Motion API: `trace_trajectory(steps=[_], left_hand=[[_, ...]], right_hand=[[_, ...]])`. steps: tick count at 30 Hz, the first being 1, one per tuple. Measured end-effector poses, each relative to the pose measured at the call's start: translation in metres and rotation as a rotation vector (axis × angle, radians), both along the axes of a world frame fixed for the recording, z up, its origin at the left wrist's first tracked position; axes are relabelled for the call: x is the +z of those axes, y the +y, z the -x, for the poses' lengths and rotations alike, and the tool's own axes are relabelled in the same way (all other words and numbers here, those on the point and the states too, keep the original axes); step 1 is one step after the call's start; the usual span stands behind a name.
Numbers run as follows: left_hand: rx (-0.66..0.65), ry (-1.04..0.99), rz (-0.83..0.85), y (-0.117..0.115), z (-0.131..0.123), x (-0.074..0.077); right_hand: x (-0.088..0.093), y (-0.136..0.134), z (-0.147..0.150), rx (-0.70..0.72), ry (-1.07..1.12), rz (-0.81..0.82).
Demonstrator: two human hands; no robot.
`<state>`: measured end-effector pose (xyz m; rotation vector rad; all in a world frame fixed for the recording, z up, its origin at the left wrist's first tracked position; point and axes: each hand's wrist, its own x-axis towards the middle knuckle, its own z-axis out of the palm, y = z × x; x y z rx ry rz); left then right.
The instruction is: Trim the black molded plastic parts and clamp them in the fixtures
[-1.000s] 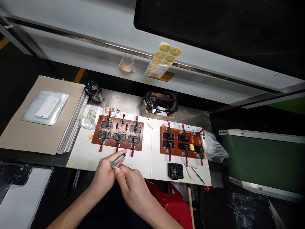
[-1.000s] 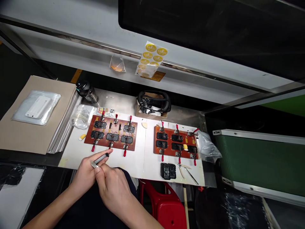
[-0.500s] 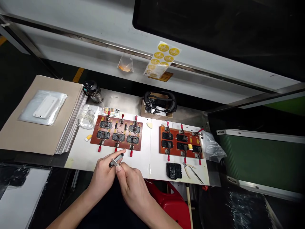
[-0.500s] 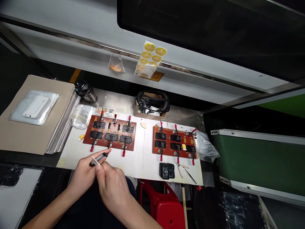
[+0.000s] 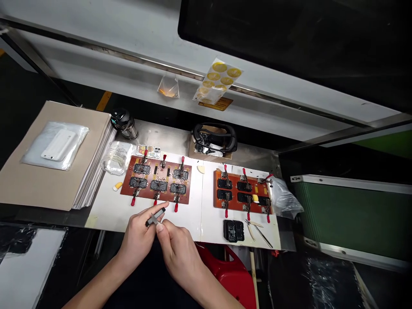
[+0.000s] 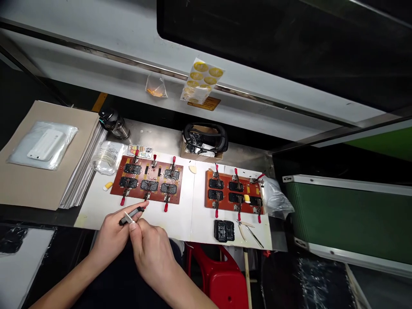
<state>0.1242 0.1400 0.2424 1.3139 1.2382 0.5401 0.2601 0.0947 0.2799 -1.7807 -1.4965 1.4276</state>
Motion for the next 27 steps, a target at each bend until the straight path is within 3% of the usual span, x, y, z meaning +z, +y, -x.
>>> trace_trajectory(steps=[27], left_hand=[[0.009, 0.006, -0.002, 0.0005, -0.0005, -0.0041]], right_hand=[[0.0003, 0.0053, 0.0007, -0.013, -0.053, -0.023]])
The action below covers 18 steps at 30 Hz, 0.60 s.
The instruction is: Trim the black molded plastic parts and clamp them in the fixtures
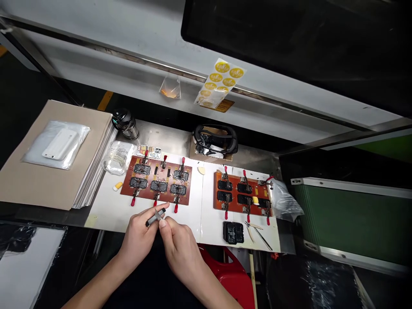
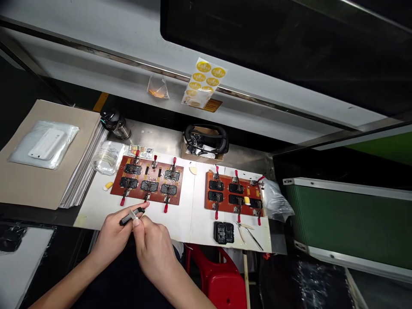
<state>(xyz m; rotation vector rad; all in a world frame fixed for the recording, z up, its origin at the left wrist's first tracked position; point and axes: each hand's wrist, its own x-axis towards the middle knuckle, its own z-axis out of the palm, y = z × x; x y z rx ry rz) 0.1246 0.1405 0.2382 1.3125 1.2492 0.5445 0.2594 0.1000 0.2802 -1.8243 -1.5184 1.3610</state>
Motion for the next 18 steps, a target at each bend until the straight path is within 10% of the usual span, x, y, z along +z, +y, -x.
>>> trace_trajectory(steps=[10, 18], left_hand=[[-0.048, 0.071, -0.087, 0.001, 0.0, 0.003], [-0.057, -0.014, -0.038, 0.004, -0.004, 0.003]], right_hand=[[-0.027, 0.004, -0.042, -0.34, 0.048, 0.035], [0.01, -0.004, -0.006, 0.079, 0.073, 0.039]])
